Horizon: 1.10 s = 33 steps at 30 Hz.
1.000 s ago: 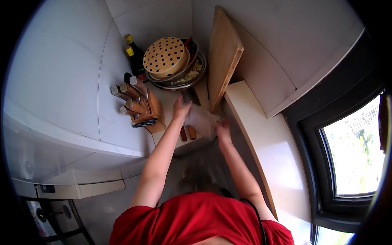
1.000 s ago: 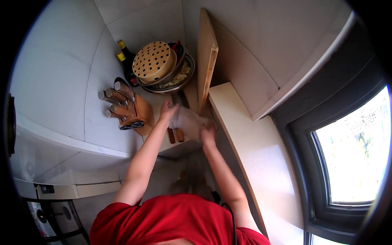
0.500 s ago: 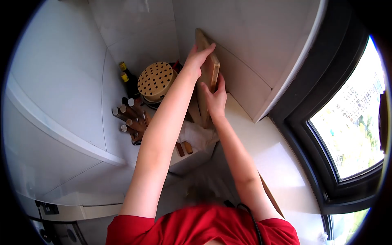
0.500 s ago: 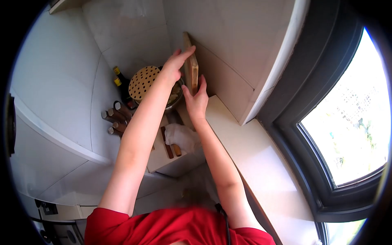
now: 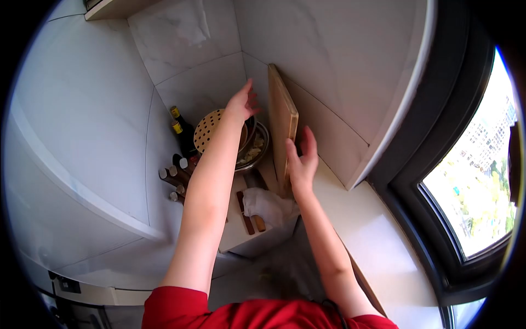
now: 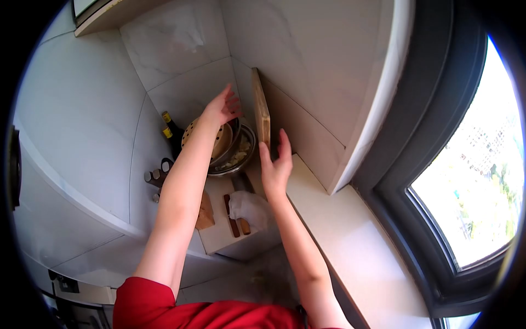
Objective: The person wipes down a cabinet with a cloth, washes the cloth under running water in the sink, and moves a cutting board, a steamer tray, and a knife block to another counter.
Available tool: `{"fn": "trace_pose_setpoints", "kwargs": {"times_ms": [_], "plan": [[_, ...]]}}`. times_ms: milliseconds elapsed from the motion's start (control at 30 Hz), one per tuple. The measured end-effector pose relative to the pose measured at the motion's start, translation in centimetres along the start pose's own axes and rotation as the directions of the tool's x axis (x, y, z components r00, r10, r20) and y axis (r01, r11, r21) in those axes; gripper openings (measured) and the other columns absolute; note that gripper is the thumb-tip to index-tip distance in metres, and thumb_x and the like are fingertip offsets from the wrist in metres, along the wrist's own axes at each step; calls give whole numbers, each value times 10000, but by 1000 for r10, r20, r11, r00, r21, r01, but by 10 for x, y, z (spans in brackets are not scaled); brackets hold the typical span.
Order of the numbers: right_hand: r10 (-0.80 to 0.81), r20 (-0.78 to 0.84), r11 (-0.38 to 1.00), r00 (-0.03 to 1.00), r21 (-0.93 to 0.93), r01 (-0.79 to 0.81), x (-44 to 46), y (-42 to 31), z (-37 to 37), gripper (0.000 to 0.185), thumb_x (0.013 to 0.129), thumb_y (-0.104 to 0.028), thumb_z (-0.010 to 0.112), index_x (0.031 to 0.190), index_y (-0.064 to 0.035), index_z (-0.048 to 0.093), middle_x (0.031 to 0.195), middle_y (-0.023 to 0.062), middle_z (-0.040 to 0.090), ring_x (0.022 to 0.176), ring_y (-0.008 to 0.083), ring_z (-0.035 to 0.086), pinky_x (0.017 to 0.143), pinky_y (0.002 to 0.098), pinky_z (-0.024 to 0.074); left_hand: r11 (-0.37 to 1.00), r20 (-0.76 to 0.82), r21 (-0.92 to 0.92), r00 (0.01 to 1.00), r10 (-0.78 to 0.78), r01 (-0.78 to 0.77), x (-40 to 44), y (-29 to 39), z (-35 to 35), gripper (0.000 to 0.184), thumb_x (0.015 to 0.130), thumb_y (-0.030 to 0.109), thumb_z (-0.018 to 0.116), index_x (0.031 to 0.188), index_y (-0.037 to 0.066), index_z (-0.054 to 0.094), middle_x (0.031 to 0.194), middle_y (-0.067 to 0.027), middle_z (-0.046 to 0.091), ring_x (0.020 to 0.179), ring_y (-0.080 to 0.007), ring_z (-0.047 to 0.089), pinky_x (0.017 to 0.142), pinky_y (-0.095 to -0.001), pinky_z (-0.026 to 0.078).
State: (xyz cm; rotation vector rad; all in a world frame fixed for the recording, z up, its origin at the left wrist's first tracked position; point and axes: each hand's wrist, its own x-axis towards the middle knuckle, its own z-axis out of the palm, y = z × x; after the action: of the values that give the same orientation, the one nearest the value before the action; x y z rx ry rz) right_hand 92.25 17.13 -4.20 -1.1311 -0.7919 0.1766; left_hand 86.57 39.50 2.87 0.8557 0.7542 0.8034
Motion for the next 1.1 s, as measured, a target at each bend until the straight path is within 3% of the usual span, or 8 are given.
{"fn": "trace_pose_setpoints", "kwargs": {"times_ms": [200, 400, 500, 567, 667, 800, 867, 1100], "plan": [[-91, -40, 988, 995, -127, 85, 23, -40, 5, 603, 841, -159, 686, 1340, 37, 409, 1332, 206, 483, 1241, 288, 469, 1034, 379, 369, 989, 105, 135, 993, 48, -62, 88, 24, -1, 725, 834, 521, 633, 1388, 113, 406, 1477, -111, 320, 1376, -336, 224, 1102, -496, 222], [-51, 13, 982, 999, -179, 52, 39, -34, 21, 631, 835, -165, 696, 1347, 45, 394, 1313, 226, 497, 1202, 293, 511, 996, 351, 410, 941, 239, 325, 971, 13, -92, 132, 29, 17, 650, 825, 564, 616, 1325, 163, 504, 1412, -40, 433, 1344, -283, 298, 1101, -450, 180], [-43, 14, 992, 999, -117, 44, 36, -22, 24, 605, 850, -155, 676, 1342, 53, 393, 1296, 234, 508, 1206, 287, 509, 994, 353, 414, 944, 282, 318, 959, -5, -89, 143, 21, 8, 586, 824, 580, 604, 1266, 198, 558, 1354, -2, 489, 1289, -233, 369, 1094, -433, 166], [-86, -5, 983, 996, -164, 84, 32, -18, 25, 555, 873, -149, 647, 1335, 44, 407, 1221, 219, 568, 1130, 256, 565, 942, 330, 443, 959, 368, 260, 930, 7, -110, 158, 13, -2, 512, 819, 542, 639, 1215, 222, 588, 1289, 25, 526, 1216, -188, 426, 1082, -398, 191], [19, 23, 981, 1000, -193, -14, 24, -17, 24, 440, 911, -143, 597, 1300, 15, 467, 1030, 152, 649, 917, 166, 614, 823, 279, 470, 990, 427, 105, 903, 42, -96, 173, -1, -11, 467, 811, 471, 685, 1193, 217, 597, 1219, 36, 555, 1157, -162, 450, 1062, -369, 231], [12, -52, 976, 999, -216, -23, 16, -14, 30, 388, 927, -115, 567, 1281, 19, 485, 1020, 148, 642, 931, 155, 603, 828, 266, 460, 996, 419, 55, 907, 39, -68, 173, -5, -9, 430, 816, 378, 712, 1185, 188, 599, 1201, 39, 561, 1125, -152, 464, 1036, -343, 287], [-3, -64, 981, 998, -195, -10, 10, -19, 34, 387, 925, -111, 567, 1281, 16, 486, 1027, 152, 640, 940, 159, 604, 831, 267, 459, 997, 498, 31, 866, 46, -71, 175, -4, -8, 453, 823, 319, 709, 1227, 163, 574, 1272, 22, 529, 1203, -181, 446, 1058, -368, 317], [-107, -96, 976, 990, -198, 87, 0, -61, 31, 401, 896, -88, 597, 1275, -2, 496, 1107, 165, 618, 954, 224, 619, 831, 282, 466, 995, 543, -27, 835, 92, -92, 148, 16, 9, 446, 824, 310, 716, 1218, 151, 580, 1269, 22, 529, 1194, -184, 446, 971, -343, 388]]}}
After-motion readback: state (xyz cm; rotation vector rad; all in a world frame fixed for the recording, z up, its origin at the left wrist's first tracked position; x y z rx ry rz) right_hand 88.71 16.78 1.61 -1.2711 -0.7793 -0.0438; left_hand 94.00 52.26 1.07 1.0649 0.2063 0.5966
